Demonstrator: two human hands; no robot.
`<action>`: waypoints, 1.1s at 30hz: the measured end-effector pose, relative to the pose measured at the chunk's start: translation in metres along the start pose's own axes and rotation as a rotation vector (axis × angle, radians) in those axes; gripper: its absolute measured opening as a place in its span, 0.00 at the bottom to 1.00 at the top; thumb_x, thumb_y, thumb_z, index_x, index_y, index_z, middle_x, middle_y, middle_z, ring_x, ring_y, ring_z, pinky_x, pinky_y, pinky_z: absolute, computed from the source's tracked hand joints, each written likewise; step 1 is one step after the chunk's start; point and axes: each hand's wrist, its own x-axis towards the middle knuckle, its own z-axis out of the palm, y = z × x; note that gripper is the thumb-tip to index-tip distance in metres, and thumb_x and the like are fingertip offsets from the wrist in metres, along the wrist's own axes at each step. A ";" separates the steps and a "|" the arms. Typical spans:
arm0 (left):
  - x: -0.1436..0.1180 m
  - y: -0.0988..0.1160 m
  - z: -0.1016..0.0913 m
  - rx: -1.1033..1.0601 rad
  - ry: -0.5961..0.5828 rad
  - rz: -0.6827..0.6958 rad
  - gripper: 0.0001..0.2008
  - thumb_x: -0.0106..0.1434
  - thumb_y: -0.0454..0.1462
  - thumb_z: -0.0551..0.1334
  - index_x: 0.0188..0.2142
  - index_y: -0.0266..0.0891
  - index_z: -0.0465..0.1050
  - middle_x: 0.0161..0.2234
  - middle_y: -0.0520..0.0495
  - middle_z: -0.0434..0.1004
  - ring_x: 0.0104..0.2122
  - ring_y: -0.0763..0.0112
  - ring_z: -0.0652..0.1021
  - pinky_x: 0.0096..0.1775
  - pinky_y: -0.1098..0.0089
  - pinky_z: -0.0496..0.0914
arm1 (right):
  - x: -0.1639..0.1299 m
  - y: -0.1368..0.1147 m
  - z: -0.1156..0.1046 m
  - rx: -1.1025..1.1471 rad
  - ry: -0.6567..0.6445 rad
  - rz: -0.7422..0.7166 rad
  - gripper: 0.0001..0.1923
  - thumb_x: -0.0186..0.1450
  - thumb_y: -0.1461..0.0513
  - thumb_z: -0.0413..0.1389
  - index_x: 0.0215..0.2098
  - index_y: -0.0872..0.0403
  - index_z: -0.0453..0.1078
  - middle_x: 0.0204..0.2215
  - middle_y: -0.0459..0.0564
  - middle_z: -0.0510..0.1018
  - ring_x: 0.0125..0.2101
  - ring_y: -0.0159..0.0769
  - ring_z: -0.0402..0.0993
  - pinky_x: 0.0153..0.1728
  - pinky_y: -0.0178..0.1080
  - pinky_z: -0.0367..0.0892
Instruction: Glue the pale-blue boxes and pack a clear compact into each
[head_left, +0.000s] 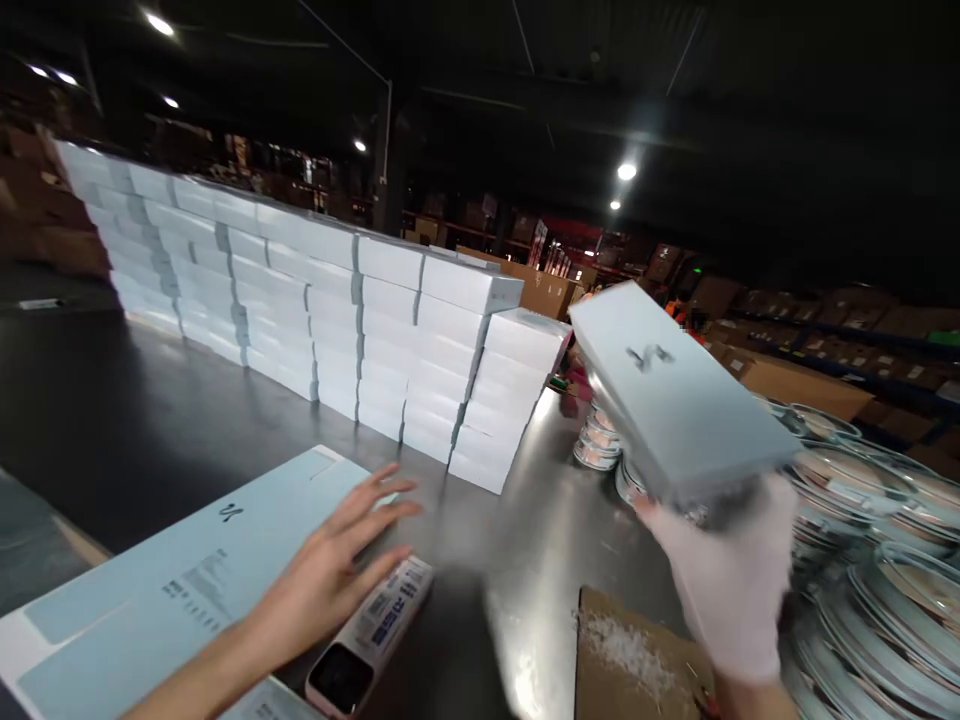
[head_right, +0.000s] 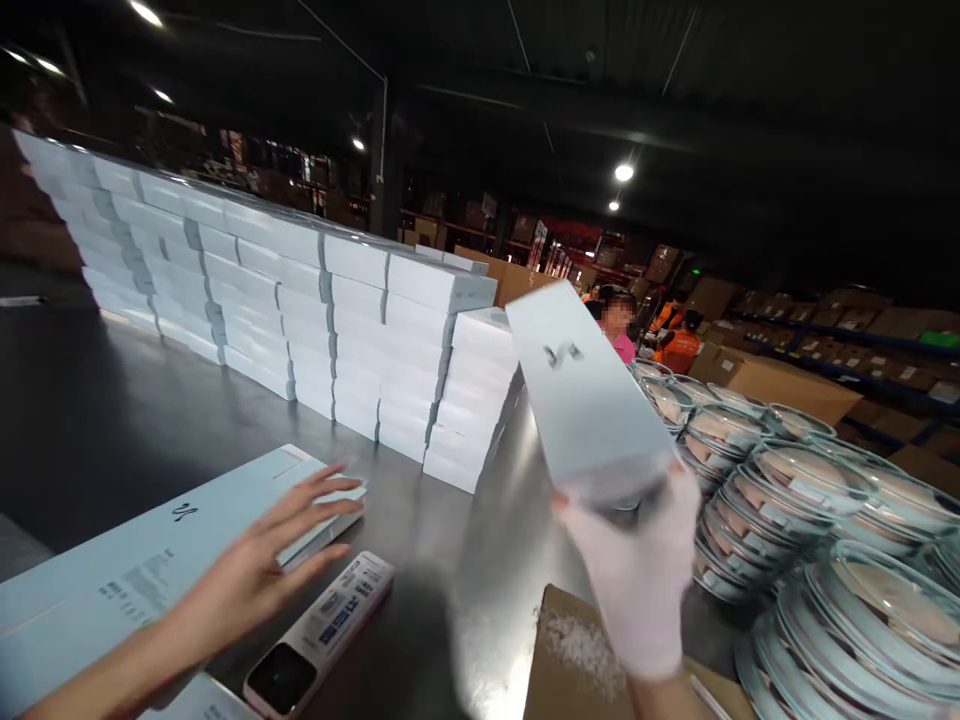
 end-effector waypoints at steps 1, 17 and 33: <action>-0.003 -0.019 -0.015 0.151 0.067 -0.011 0.14 0.70 0.44 0.60 0.54 0.49 0.74 0.61 0.42 0.73 0.68 0.46 0.64 0.64 0.50 0.65 | 0.029 -0.010 0.018 -0.082 -0.017 -0.075 0.39 0.50 0.59 0.74 0.58 0.47 0.67 0.54 0.52 0.74 0.52 0.52 0.72 0.50 0.49 0.71; -0.040 -0.092 -0.104 0.982 0.163 -0.623 0.26 0.72 0.56 0.50 0.33 0.41 0.74 0.30 0.49 0.83 0.32 0.51 0.86 0.28 0.64 0.77 | 0.092 -0.061 0.114 -0.626 -0.280 -0.508 0.24 0.69 0.59 0.55 0.62 0.57 0.62 0.57 0.59 0.74 0.56 0.49 0.69 0.53 0.47 0.66; -0.021 0.045 -0.031 0.375 0.357 0.054 0.24 0.68 0.60 0.56 0.30 0.46 0.68 0.20 0.58 0.75 0.17 0.71 0.75 0.25 0.71 0.65 | -0.145 0.008 0.010 -0.274 -0.329 -0.020 0.29 0.53 0.68 0.61 0.51 0.46 0.62 0.33 0.44 0.79 0.28 0.39 0.77 0.29 0.39 0.72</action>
